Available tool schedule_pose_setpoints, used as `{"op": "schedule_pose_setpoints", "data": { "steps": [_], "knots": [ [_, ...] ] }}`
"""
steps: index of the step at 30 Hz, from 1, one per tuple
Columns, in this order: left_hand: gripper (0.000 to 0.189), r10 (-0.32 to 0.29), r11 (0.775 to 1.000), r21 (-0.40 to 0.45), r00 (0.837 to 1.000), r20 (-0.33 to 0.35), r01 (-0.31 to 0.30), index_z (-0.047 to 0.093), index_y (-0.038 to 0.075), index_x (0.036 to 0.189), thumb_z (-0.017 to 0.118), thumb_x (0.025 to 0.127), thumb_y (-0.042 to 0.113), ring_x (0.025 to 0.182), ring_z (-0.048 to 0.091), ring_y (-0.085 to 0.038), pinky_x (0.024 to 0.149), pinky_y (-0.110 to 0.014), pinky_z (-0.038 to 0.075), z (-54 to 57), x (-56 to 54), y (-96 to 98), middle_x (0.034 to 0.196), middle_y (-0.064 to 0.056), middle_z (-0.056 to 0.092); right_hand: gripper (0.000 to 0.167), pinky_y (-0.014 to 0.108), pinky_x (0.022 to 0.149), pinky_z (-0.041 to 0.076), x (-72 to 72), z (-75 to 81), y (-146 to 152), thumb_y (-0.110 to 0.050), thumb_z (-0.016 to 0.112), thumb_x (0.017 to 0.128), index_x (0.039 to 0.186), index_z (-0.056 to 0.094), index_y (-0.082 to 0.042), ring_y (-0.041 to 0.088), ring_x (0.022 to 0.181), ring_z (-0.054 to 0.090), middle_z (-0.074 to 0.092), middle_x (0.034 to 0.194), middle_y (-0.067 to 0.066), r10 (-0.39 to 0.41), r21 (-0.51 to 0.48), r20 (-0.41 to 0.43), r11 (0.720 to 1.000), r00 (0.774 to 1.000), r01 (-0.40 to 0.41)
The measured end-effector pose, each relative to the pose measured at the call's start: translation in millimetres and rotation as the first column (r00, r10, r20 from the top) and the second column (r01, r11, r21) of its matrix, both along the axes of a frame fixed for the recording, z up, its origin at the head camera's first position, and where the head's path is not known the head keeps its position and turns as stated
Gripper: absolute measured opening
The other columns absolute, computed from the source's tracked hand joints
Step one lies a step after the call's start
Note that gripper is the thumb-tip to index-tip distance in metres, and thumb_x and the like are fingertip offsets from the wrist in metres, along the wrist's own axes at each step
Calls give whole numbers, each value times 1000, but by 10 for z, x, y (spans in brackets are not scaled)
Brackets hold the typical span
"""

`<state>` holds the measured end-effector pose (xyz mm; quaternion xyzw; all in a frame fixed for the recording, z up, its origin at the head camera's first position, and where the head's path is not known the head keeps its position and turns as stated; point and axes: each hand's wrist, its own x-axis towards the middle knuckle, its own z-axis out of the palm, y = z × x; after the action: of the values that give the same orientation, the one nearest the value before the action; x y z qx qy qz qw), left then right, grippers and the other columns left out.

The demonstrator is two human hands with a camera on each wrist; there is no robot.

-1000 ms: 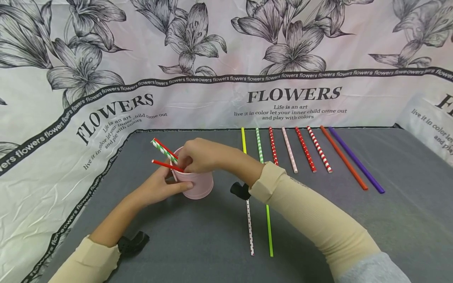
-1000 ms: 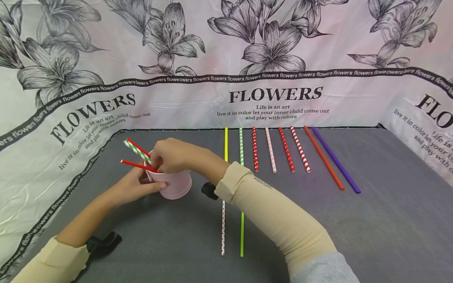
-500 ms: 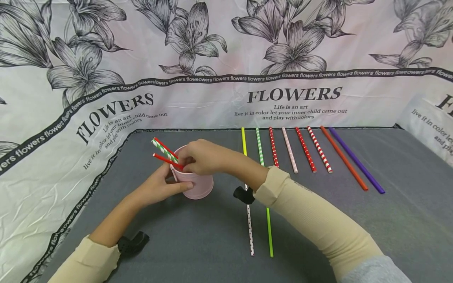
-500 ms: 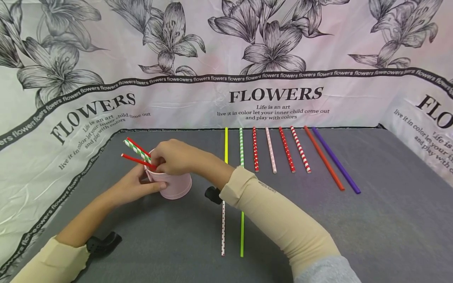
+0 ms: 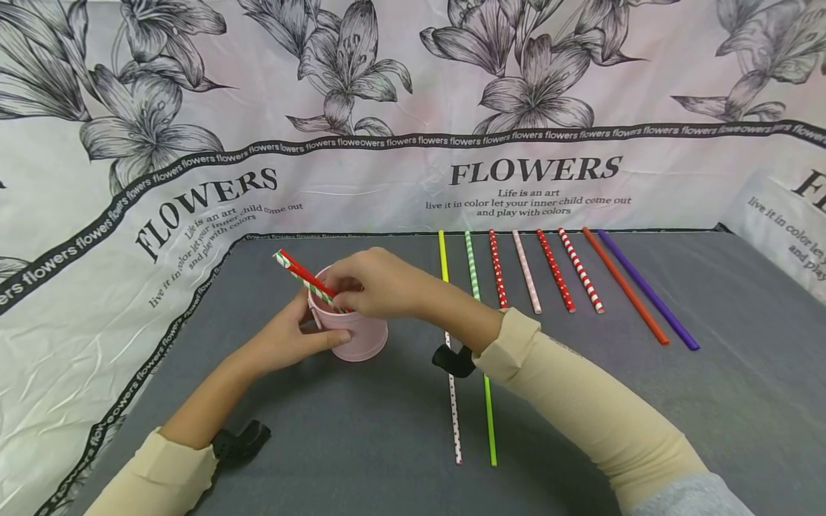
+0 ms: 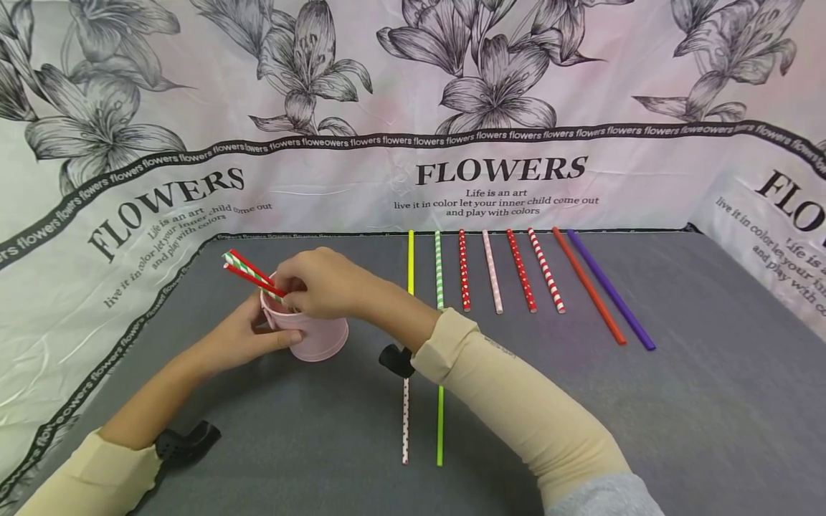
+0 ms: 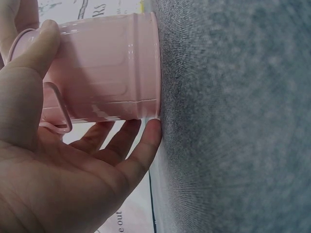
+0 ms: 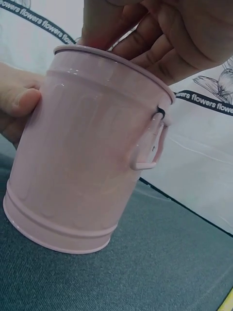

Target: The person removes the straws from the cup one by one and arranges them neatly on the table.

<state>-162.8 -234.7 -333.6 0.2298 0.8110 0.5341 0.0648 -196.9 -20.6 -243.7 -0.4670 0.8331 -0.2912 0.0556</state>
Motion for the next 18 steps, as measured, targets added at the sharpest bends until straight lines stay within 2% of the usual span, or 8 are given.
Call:
{"op": "schedule_pose_setpoints", "data": {
  "steps": [3,9,18],
  "knots": [
    [92,2,1000,-7,1000,7,-2,22,26,156,80,87,13,126,51,-30,96,-41,52,18,9,1,143,-5,47,12,20,73,53,4,4,45,-4,69,94,104,74,-6,10,83,63,71,92,-2,-33,-53,15,998,999,34],
    [88,-7,1000,-1,1000,0,7,24,24,154,80,87,13,127,50,-32,97,-45,51,23,3,3,144,-6,45,11,20,77,53,-4,18,130,-8,71,93,104,73,-6,8,84,65,71,92,-2,-89,-134,11,987,996,89],
    [88,11,1000,-14,1000,-4,-11,26,24,154,80,86,16,127,51,-32,97,-48,51,11,-3,-3,143,-6,47,13,25,78,55,-11,16,225,-6,71,94,106,71,-2,11,83,66,72,94,5,-112,-279,68,952,991,127]
  ]
}}
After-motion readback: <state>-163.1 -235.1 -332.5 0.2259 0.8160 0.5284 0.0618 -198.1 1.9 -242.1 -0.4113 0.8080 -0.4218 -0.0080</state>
